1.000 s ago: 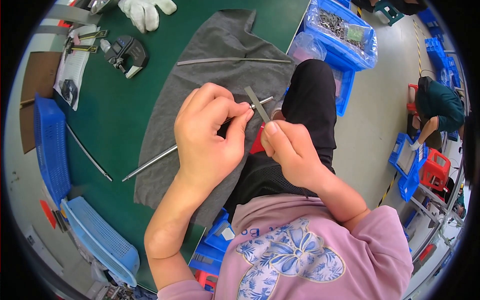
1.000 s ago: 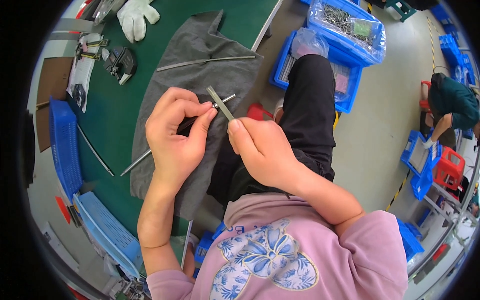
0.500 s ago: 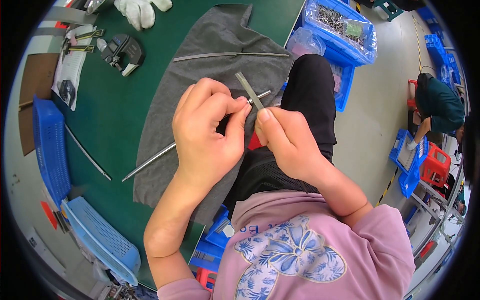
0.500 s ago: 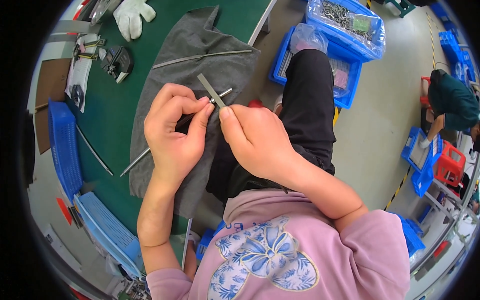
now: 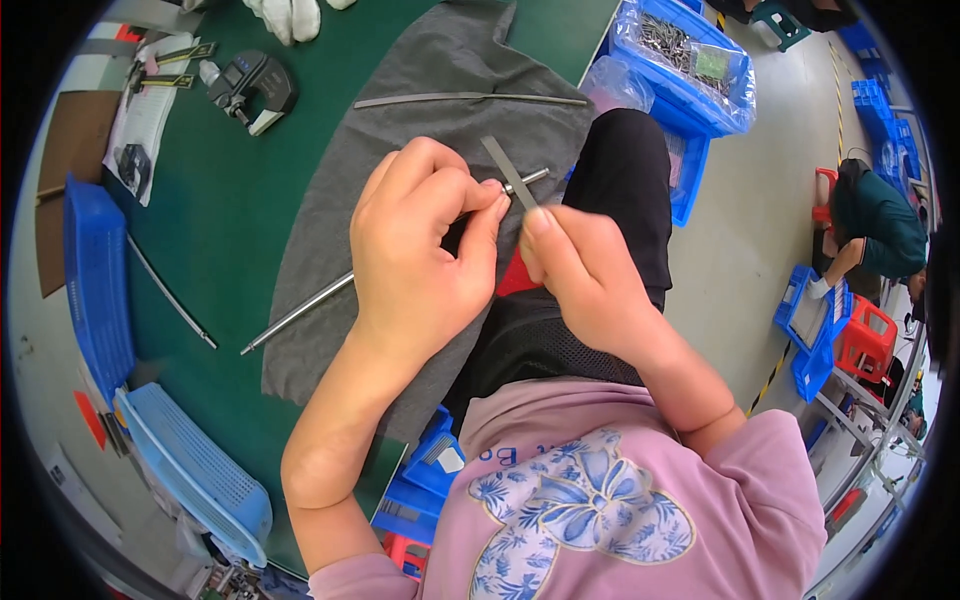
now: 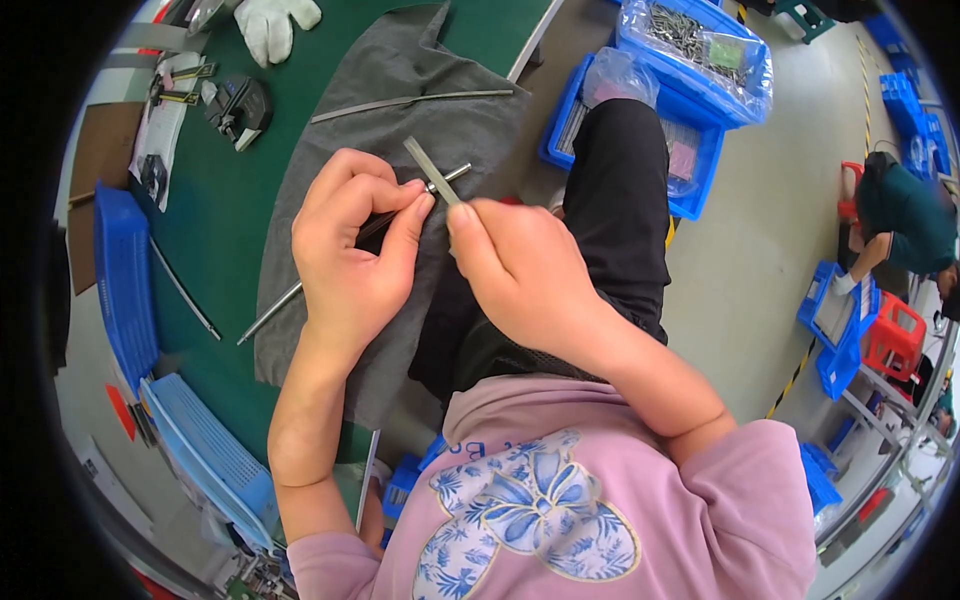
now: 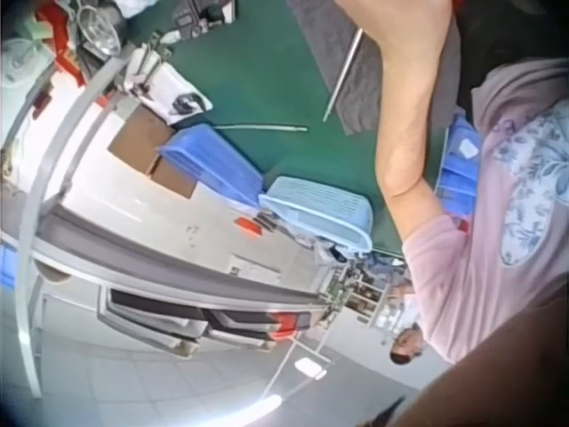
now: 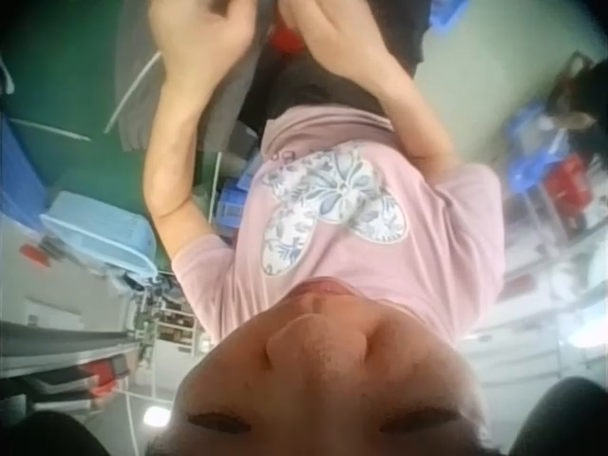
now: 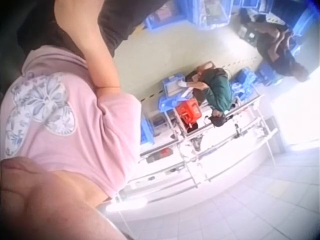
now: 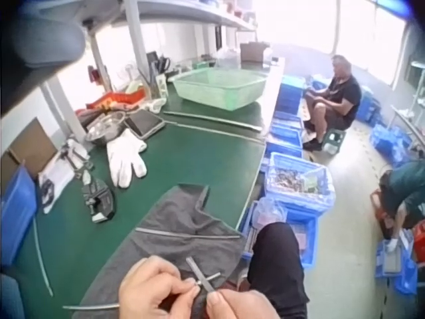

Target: Filing the end of a metal rod and then measuring its thickness with a digital micrometer.

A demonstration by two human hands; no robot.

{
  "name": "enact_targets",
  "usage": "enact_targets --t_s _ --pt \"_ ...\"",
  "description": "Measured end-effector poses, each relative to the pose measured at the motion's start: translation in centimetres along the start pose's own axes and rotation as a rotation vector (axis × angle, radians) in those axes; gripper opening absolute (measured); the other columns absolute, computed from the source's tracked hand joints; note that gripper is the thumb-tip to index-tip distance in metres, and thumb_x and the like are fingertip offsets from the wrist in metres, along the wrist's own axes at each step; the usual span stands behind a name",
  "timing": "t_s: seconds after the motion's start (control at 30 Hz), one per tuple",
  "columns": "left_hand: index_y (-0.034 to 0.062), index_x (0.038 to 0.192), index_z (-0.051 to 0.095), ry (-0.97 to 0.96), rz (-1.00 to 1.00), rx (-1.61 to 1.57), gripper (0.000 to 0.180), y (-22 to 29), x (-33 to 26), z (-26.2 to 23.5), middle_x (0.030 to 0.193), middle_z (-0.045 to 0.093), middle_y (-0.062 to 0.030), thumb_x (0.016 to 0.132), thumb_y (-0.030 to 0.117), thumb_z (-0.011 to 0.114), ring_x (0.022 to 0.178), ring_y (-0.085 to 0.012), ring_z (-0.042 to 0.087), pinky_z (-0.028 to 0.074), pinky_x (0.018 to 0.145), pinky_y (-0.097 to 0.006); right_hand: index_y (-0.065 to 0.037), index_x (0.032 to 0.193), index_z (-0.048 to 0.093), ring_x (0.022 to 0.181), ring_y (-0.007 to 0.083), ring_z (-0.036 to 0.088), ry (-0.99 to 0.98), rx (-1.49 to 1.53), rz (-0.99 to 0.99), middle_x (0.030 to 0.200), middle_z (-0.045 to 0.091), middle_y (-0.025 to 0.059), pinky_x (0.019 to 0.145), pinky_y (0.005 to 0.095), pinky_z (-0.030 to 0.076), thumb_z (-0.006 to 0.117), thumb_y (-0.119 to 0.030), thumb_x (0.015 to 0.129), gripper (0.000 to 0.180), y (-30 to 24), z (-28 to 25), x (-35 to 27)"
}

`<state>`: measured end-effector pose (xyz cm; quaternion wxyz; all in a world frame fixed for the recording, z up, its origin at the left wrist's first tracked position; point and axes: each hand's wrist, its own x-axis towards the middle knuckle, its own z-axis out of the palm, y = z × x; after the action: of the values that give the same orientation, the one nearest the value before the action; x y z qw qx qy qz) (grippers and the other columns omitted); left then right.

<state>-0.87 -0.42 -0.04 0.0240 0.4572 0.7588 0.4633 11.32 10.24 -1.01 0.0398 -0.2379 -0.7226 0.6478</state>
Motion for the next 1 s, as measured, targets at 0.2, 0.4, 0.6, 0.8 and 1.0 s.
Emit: enact_targets --t_s 0.2,0.4,0.6,0.8,1.0 --pt "0.0007 0.069 0.058 -0.006 0.029 -0.005 0.016 -0.1 0.0 0.1 0.072 0.054 -0.0072 0.067 -0.006 0.073 0.064 -0.0242 0.053 0.041 0.054 -0.034 -0.001 0.076 0.060 0.062 0.0361 0.060 0.059 -0.060 -0.033 0.063 0.059 0.0160 0.056 0.0421 0.044 0.045 -0.022 0.098 0.034 0.9 0.4 -1.5" --pt "0.0006 0.069 0.058 0.027 0.008 0.010 0.016 -0.1 0.2 0.1 0.072 0.053 -0.0074 0.068 -0.006 0.072 0.064 -0.0242 0.052 0.041 0.053 -0.034 0.000 0.074 0.057 0.058 0.0348 0.057 0.065 -0.053 -0.062 0.061 0.057 0.0146 0.056 0.0422 0.043 0.046 -0.022 0.098 0.034 0.8 0.5 -0.8" --pt "-0.0014 0.072 0.060 -0.008 0.026 0.051 0.014 -0.1 0.1 0.0 0.074 0.054 -0.0070 0.070 -0.008 0.072 0.064 -0.0186 0.053 0.042 0.056 -0.028 0.001 0.074 0.056 0.057 0.0343 0.056 0.006 0.034 0.012 0.061 0.056 0.0150 0.056 0.0417 0.042 0.045 -0.021 0.097 0.034 -0.1 -0.1 -0.1" --pt "0.0012 0.070 0.060 0.037 0.002 0.032 0.015 0.1 -0.2 0.2 0.072 0.053 -0.0065 0.068 -0.005 0.073 0.063 -0.0232 0.052 0.040 0.054 -0.033 0.001 0.076 0.057 0.056 0.0212 0.053 -0.064 0.107 0.055 0.062 0.055 0.0099 0.057 0.0334 0.042 0.042 -0.021 0.100 0.036 0.5 -1.3 -2.8" --pt "0.0014 0.071 0.060 0.015 0.008 0.062 0.013 0.5 0.1 -0.1 0.072 0.053 -0.0064 0.068 -0.004 0.072 0.064 -0.0230 0.053 0.041 0.055 -0.033 -0.001 0.081 0.058 0.052 0.0240 0.053 0.101 -0.060 -0.205 0.061 0.054 0.0109 0.053 0.0331 0.041 0.043 -0.015 0.099 0.028 0.0 -3.3 -2.9"
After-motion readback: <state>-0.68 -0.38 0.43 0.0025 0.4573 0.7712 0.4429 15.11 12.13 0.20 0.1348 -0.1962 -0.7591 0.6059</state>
